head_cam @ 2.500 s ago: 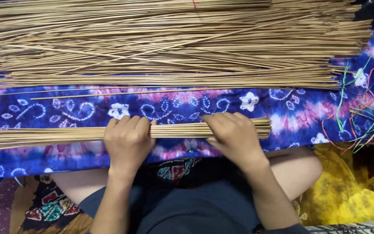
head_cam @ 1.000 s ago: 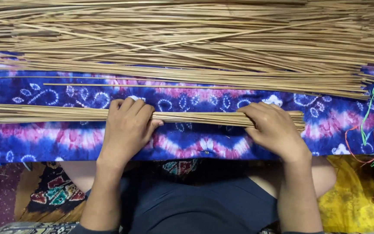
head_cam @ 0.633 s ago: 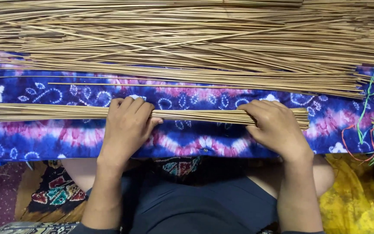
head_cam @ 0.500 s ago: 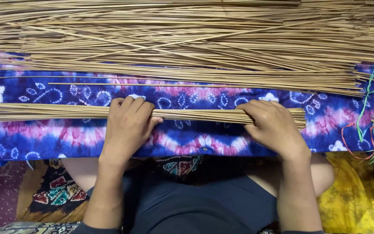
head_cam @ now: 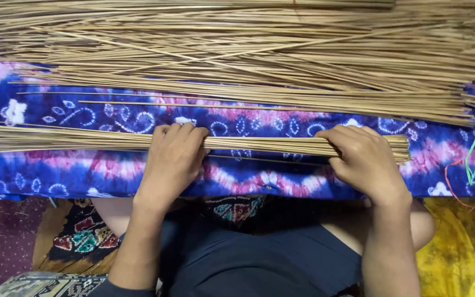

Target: Aligning a bundle of thin wooden sticks by tapping them against a surface to make the ends flush.

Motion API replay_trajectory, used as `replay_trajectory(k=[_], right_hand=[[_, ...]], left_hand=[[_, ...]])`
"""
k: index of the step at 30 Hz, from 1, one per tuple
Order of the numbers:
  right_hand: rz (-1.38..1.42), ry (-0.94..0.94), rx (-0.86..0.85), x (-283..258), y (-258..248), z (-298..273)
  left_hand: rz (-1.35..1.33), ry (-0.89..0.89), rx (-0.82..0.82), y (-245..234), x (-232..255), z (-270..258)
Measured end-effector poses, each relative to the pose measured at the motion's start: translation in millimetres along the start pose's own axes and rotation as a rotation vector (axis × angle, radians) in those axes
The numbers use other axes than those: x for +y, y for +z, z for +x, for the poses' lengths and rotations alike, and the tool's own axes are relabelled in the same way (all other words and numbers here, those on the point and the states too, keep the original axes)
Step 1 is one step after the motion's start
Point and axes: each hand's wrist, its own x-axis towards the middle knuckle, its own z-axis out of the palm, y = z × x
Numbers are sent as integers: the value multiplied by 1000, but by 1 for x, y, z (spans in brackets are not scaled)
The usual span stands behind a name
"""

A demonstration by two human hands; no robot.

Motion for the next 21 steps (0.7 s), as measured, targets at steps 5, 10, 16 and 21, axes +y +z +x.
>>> replay_trajectory(k=[5,10,16,21], right_hand=[[12,-16,49,2,-1,0],[25,-24,38,0,-7,0],[22,-27,37,3,9,3],[38,19,8,-1,6,2]], left_hand=[[68,38,106,13,-9,0],[60,38,114,5,-7,3],[47,10,66,12,-7,1],[29,6,34,12,-11,1]])
